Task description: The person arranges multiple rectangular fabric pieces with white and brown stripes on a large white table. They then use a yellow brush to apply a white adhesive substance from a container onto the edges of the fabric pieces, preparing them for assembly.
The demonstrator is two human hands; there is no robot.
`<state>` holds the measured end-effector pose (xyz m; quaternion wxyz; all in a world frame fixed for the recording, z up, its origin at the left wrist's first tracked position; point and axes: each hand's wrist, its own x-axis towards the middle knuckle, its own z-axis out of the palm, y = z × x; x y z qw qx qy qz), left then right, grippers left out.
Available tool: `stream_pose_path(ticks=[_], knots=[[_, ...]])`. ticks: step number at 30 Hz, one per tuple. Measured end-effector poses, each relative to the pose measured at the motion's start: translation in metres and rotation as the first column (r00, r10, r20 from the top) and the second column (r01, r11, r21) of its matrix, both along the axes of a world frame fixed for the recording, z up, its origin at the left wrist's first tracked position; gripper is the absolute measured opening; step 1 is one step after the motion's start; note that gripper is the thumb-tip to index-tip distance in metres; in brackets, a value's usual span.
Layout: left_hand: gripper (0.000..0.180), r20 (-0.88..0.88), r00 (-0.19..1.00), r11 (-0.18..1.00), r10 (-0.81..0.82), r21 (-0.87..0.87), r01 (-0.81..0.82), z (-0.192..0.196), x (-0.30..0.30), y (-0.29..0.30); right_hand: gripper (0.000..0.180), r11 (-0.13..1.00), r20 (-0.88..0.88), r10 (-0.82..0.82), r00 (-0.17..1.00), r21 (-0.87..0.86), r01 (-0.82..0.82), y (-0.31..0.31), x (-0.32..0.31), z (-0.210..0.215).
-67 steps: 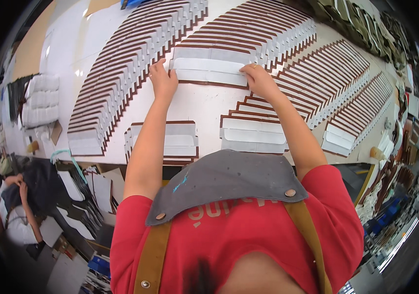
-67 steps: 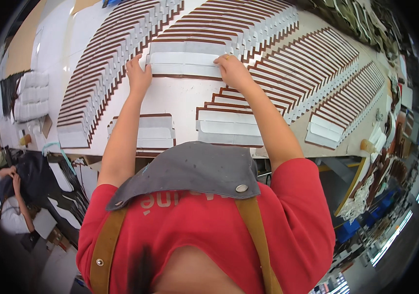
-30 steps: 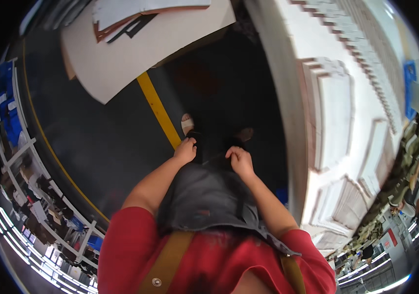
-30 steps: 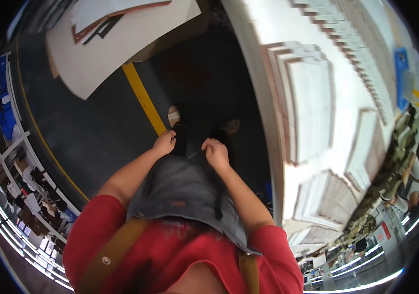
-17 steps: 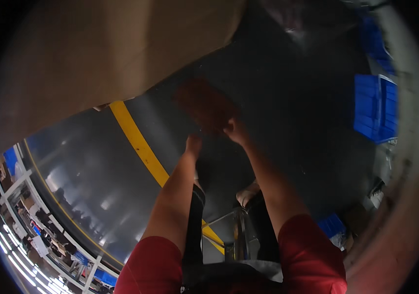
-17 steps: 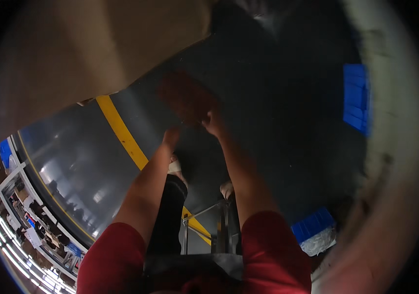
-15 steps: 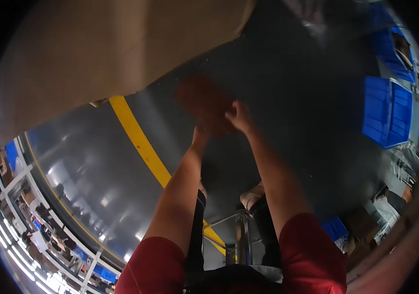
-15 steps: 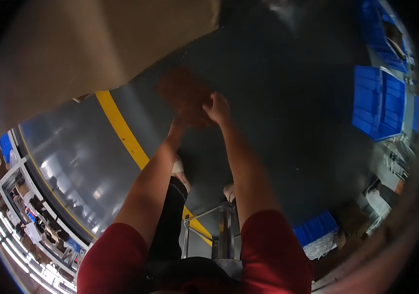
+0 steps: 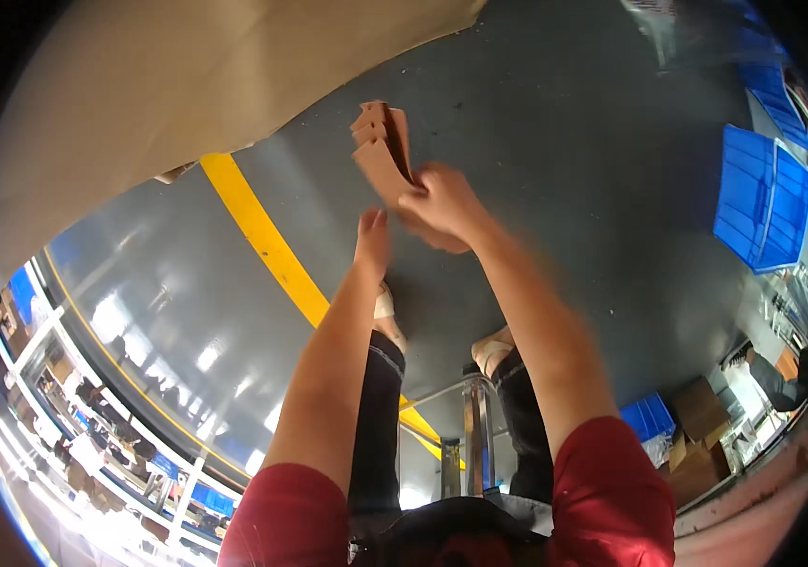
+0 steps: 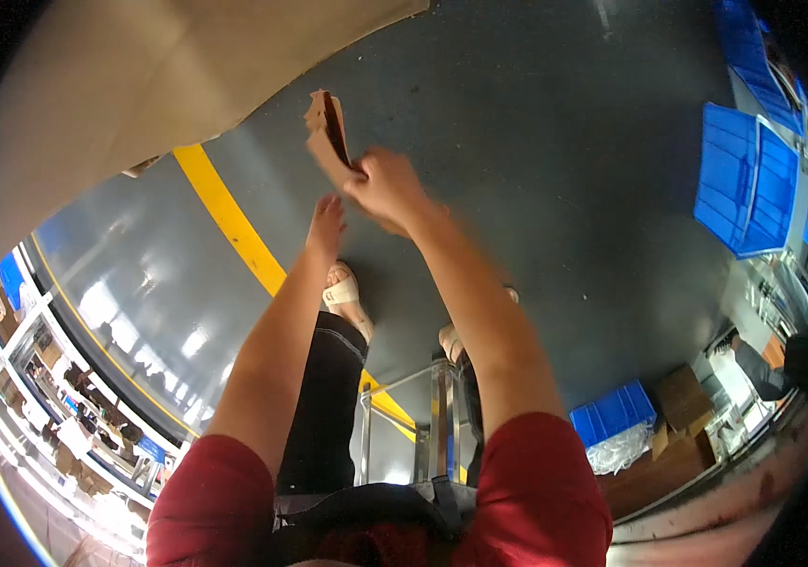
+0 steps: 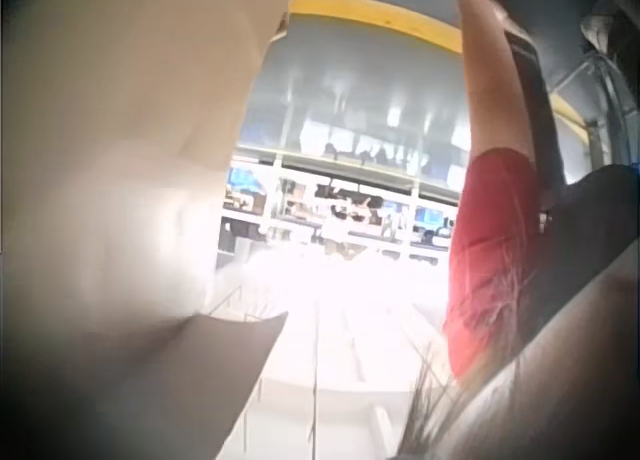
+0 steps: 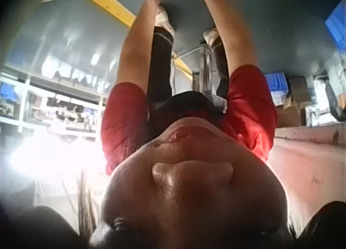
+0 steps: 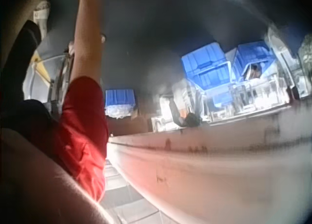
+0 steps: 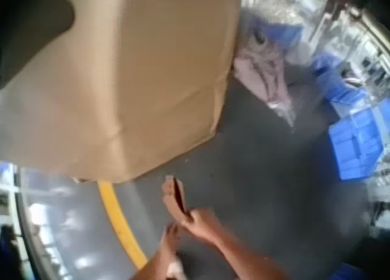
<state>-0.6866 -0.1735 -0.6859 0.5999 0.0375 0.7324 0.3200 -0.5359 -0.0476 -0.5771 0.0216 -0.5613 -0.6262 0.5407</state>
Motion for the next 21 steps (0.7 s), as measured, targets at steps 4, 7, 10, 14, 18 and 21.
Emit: stream_pose_path(ticks=[4,7,10,14,18,21], knots=[[0.034,0.132,0.985,0.957,-0.112,-0.253,0.143,0.096,-0.01,-0.125,0.03,0.958,0.304,0.11,0.946,-0.288,-0.018,-0.133,0.088,0.018],[0.033,0.198,0.967,0.906,-0.159,-0.36,0.223,0.238,0.004,-0.154,0.024,0.949,0.324,0.206,0.924,-0.297,-0.107,-0.206,0.11,0.134],[0.034,0.267,0.925,0.774,-0.271,-0.51,0.375,0.352,0.008,-0.172,0.02,0.998,0.213,-0.055,0.976,-0.016,0.06,-0.191,0.099,0.278],[0.059,0.596,0.797,0.943,-0.098,-0.201,0.266,0.472,0.007,-0.131,0.023,0.827,0.37,0.088,0.925,0.49,-0.274,-0.165,0.107,0.443],[0.076,0.797,0.574,0.981,-0.189,0.179,0.075,0.634,0.036,-0.027,0.025,0.443,0.107,0.032,0.994,0.89,-0.11,-0.154,0.136,0.587],[0.078,0.825,0.38,0.908,-0.418,0.392,0.148,0.714,0.048,0.009,0.031,0.276,0.201,-0.07,0.977,0.945,-0.174,-0.168,0.148,0.657]])
